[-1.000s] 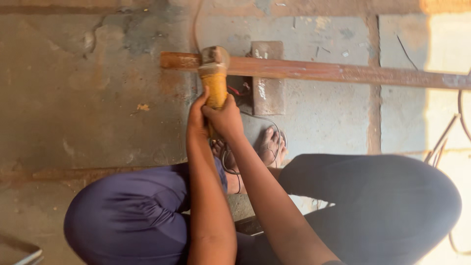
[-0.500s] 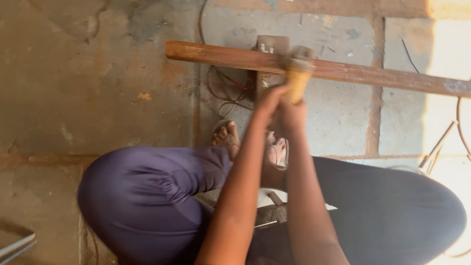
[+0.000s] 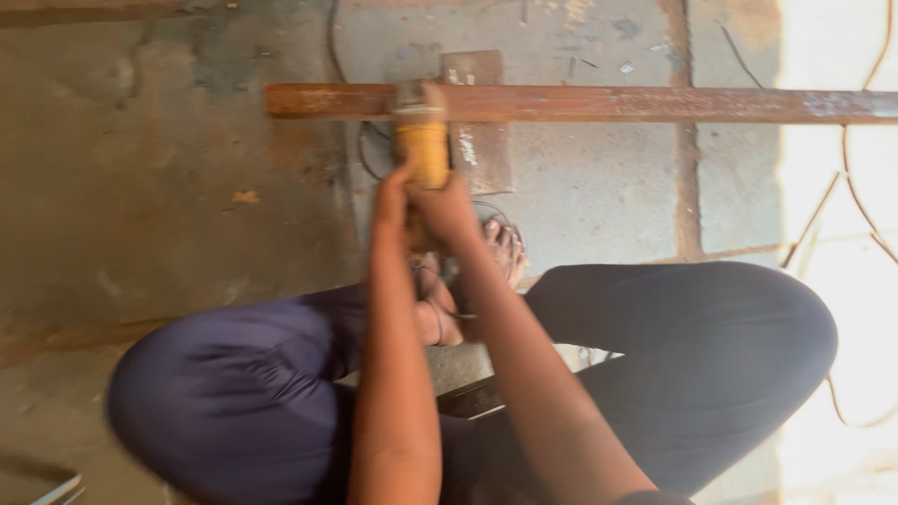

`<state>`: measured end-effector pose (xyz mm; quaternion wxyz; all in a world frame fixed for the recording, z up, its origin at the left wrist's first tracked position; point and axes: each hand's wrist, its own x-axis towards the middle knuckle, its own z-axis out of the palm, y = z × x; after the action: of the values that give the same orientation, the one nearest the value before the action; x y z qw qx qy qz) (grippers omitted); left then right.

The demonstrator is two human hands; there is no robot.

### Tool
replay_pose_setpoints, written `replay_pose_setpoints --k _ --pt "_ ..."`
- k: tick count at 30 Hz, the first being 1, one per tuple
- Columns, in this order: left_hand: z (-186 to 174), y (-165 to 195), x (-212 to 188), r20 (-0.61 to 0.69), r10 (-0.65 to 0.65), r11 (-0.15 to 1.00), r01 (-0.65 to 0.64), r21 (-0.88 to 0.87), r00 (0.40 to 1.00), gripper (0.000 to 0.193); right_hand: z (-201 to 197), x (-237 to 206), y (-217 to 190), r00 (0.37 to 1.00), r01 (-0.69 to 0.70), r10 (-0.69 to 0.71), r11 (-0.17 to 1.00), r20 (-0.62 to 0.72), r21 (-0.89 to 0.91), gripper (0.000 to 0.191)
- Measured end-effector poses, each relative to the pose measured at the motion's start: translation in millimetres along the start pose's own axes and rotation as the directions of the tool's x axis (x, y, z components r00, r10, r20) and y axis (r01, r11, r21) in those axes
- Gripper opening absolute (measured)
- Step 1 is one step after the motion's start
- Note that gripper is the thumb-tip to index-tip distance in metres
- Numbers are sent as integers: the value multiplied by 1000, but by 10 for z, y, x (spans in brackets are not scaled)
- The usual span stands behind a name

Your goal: The person sits on the floor and uses an angle grinder to grind rust and surface material off a long steel bar resting on metal supports, moving the grinder along the bar and repositioning it, then touches the bar with their hands at the end.

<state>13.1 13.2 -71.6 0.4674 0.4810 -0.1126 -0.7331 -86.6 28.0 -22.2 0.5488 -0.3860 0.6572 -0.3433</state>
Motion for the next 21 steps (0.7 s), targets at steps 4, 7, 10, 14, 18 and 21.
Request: replay_pose_setpoints --k 4,7,10,14,18,21 --pt "458 -190 -8 68 -73 997 71 24 995 58 -427 -16 101 995 17 -13 999 -94 41 44" --pt "800 -314 -8 110 -23 999 19 32 994 60 -738 -34 116 991 -44 51 997 -124 58 43" --pt "821 -330 -16 87 15 1000 -15 0 996 58 -788 -42 85 994 23 -12 994 -110 106 43" --pt "448 -178 -86 105 -1 1000 -1 24 995 60 -393 -94 -25 997 -29 28 1000 -69 -12 43" --pt "2 127 -240 39 1 996 2 -86 999 50 81 -206 -177 999 50 -50 995 4 -82 56" --pt "-75 138 -339 59 -12 980 24 -197 998 51 117 -275 -202 1000 3 -5 978 -8 -207 58"
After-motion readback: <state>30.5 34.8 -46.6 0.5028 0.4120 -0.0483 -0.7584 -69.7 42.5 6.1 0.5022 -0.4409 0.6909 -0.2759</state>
